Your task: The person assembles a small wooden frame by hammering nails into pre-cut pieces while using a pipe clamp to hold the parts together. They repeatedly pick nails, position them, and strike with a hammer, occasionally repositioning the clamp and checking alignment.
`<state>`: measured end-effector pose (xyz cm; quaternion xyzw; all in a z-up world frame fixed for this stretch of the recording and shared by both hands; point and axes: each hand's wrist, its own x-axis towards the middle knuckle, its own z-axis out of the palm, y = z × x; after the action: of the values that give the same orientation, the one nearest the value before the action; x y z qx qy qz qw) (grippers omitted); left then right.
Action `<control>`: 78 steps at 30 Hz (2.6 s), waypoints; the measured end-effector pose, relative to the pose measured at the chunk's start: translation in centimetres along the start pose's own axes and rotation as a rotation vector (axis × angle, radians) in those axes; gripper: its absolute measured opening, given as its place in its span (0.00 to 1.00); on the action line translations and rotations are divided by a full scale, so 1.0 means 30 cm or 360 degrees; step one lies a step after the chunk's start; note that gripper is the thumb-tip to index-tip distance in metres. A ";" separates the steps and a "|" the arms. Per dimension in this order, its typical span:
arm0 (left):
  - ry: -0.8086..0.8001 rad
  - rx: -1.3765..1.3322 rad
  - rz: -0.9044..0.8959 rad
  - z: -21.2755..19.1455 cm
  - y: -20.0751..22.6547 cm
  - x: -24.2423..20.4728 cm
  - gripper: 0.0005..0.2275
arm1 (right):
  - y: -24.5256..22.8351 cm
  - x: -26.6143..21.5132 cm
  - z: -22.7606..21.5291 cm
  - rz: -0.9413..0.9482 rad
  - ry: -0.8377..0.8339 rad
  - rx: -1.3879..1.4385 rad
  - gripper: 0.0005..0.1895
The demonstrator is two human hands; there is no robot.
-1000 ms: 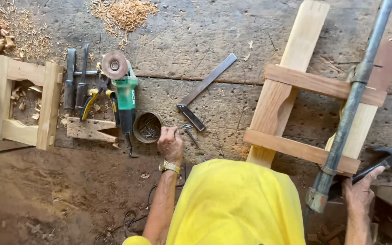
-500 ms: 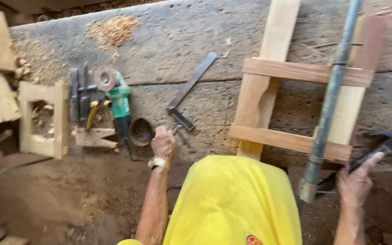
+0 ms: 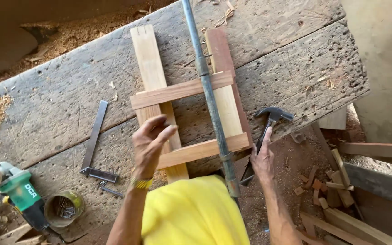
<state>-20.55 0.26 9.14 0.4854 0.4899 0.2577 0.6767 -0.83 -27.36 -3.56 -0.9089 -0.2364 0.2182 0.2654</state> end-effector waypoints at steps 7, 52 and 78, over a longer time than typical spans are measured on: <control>-0.0178 -0.0014 0.0342 0.341 -0.141 0.315 0.07 | 0.069 0.020 0.007 0.0115 -0.0032 -0.0041 0.39; 0.0126 0.1050 0.0988 0.581 -0.198 0.498 0.08 | 0.049 0.083 0.054 0.0466 -0.0164 0.0000 0.54; 0.0077 0.1255 0.1161 0.545 -0.169 0.500 0.12 | -0.325 0.251 -0.177 -0.0051 -0.0417 0.0429 0.32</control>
<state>-0.44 4.00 -0.88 0.8353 0.3645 0.2838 0.2980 4.85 -17.99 4.16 -0.8250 -0.2522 0.3602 0.3551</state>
